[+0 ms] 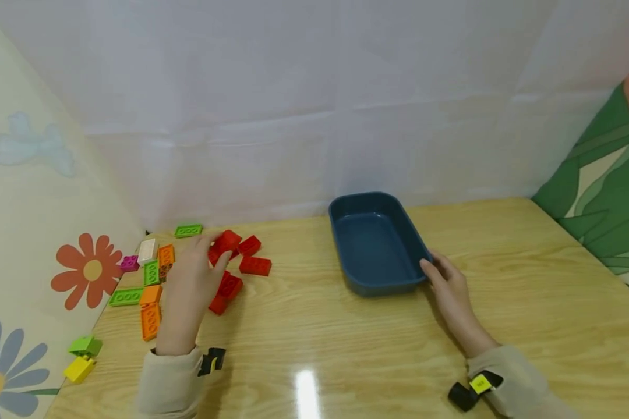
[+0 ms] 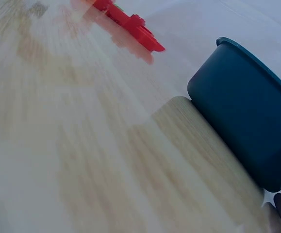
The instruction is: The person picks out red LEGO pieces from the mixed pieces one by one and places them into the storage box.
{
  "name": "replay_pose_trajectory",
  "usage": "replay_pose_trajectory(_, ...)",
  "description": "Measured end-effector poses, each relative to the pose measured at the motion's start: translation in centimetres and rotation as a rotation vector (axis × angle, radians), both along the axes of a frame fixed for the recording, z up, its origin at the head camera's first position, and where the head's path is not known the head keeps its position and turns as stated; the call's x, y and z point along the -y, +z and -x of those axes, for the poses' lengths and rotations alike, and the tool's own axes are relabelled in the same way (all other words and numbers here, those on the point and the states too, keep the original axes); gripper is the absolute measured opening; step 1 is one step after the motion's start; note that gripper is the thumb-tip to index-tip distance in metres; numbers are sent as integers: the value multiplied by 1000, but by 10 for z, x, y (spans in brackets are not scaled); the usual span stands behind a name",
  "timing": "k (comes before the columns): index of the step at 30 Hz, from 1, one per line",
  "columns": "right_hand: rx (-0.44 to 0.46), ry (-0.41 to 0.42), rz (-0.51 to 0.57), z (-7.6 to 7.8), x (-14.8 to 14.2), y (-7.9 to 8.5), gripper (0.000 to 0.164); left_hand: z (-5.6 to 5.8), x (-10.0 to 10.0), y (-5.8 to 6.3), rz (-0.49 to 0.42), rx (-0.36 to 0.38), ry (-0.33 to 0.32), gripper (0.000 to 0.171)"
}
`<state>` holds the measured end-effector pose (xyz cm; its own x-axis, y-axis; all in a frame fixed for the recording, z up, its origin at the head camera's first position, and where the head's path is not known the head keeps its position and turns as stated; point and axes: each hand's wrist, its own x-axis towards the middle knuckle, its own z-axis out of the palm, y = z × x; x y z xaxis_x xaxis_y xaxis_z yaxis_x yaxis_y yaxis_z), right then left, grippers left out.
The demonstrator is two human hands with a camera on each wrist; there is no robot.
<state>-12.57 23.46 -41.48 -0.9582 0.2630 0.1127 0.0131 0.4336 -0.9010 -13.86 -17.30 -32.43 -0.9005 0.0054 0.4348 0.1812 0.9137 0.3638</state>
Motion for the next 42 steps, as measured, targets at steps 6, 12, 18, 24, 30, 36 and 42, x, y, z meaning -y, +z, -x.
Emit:
replay_pose_trajectory(6, 9, 2, -14, -1, 1, -2, 59, 6, -29, -4, 3, -28, -75, 43)
replay_pose_trajectory(12, 2, 1, -1, -2, 3, -2, 59, 15, -58, -14, 39, -56, -152, 40)
replay_pose_trajectory(18, 24, 2, 12, -1, 6, -2, 59, 18, -87, -17, 17, -155, -207, 39)
replay_pose_trajectory(24, 18, -10, -17, -3, 1, -1, 59, 16, -124, -16, 48, -147, -324, 39)
replay_pose_trajectory(30, -18, -13, -30, -4, -4, -1, 59, 14, -160, -17, 160, -39, -404, 41)
replay_pose_trajectory(36, -26, -14, -34, -1, -2, -2, 56, 21, -182, -21, 229, 49, -433, 39)
replay_pose_trajectory(42, -21, -28, -15, 1, 0, -5, 56, 30, -195, -24, 294, 85, -487, 37)
